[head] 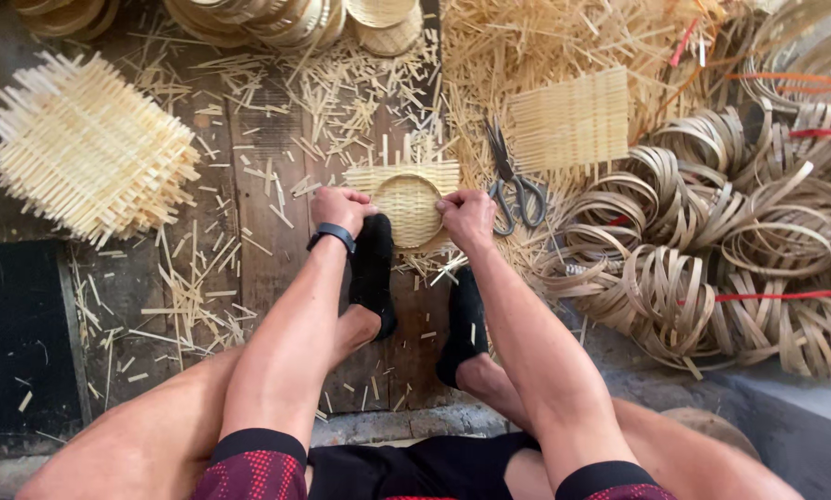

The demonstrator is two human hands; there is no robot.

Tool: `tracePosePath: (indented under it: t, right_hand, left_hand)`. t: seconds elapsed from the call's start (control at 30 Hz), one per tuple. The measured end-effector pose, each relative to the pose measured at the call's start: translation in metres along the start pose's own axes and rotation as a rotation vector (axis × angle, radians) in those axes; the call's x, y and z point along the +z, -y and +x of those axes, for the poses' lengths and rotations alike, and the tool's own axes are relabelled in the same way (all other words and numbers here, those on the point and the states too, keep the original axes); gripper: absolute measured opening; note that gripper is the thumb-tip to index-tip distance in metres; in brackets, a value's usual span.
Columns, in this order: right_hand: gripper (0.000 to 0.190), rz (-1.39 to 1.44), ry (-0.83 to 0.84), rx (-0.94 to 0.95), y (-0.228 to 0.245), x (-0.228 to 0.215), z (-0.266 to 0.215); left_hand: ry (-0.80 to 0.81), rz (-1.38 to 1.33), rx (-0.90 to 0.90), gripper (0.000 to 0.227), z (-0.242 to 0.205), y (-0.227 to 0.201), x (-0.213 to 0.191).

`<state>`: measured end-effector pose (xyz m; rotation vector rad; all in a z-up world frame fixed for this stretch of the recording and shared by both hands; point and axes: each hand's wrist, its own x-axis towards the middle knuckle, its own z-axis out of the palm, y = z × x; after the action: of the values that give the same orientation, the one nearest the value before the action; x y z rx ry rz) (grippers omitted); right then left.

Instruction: The person assembles bamboo steamer baskets by hand and using shears, fitting woven bamboo circular bases into bamboo rings and trimming the excess woven material.

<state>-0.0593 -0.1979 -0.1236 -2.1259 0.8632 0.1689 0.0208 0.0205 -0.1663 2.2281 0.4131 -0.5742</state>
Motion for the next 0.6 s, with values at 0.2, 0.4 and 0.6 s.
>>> tracePosePath:
  t: [0.2,0.4,0.6]
  right_hand:
    - [0.018,0.128,0.204,0.038,-0.028,0.002,0.02]
    - [0.024,0.099,0.266,-0.021,-0.036,-0.005,0.039]
    - [0.038,-0.241,-0.066,-0.144,-0.006,-0.006,0.001]
  left_hand:
    - [-0.006,-0.035,0.162,0.011,0.008,0.023,0.015]
    - [0.048,-0.117,0.067,0.017,0.017,0.026,0.015]
    - [0.105,0.267,0.213,0.003,0.005,-0.019,-0.014]
